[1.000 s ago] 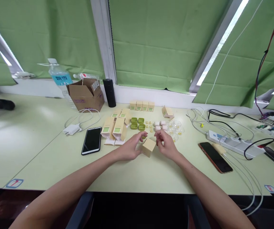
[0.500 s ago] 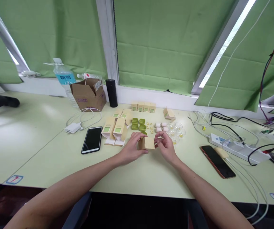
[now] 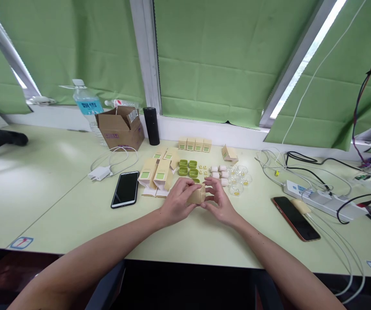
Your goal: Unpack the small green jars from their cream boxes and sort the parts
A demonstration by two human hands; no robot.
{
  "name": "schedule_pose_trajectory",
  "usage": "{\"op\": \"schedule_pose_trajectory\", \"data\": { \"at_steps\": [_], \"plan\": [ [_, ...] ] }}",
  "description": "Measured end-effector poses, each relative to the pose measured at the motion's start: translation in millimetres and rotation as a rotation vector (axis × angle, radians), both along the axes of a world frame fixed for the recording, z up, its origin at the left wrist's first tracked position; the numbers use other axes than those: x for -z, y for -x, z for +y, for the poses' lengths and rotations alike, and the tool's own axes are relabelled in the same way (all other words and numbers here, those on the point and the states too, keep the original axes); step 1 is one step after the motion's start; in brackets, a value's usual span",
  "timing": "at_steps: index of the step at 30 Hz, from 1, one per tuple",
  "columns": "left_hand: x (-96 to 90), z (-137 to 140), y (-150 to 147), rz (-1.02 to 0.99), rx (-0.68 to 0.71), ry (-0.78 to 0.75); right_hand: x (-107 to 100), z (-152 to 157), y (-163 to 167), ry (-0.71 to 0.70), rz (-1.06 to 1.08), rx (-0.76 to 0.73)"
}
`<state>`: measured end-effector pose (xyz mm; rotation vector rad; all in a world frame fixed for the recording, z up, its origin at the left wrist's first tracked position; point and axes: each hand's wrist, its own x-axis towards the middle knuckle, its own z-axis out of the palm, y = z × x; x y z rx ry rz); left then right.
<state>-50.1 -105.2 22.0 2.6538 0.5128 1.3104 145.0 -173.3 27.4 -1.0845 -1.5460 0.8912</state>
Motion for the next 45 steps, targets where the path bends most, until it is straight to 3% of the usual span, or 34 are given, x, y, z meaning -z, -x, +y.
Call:
{"op": "schedule_pose_trajectory", "data": {
  "at_steps": [6, 12, 20, 27, 37, 45],
  "plan": [
    [-3.4, -4.2, 0.3, 0.004, -0.039, -0.217, -1.4, -5.2, 3.7, -0.083, -0.071, 0.008],
    [-6.8, -3.9, -0.2, 0.006, -0.076, -0.281, -4.0, -6.0, 1.8, -0.114, -0.075, 0.032],
    [-5.4, -3.2, -0.2, 0.055, -0.107, -0.440, -4.7, -9.3, 3.5, -0.236, -0.259, 0.027],
    [-2.0, -3.7, -1.3, 0.093, -0.155, -0.524, -1.4, -8.9, 5.5, -0.245, -0.340, 0.025],
    [-6.6, -11.8, -4.9, 0.068, -0.186, -0.431, 2.9, -9.4, 11.4, -0.213, -0.208, 0.105],
    [-2.9, -5.9, -0.4, 0.040, -0.161, -0.269, -1.7, -4.5, 1.5, -0.224, -0.081, 0.155]
  ]
}}
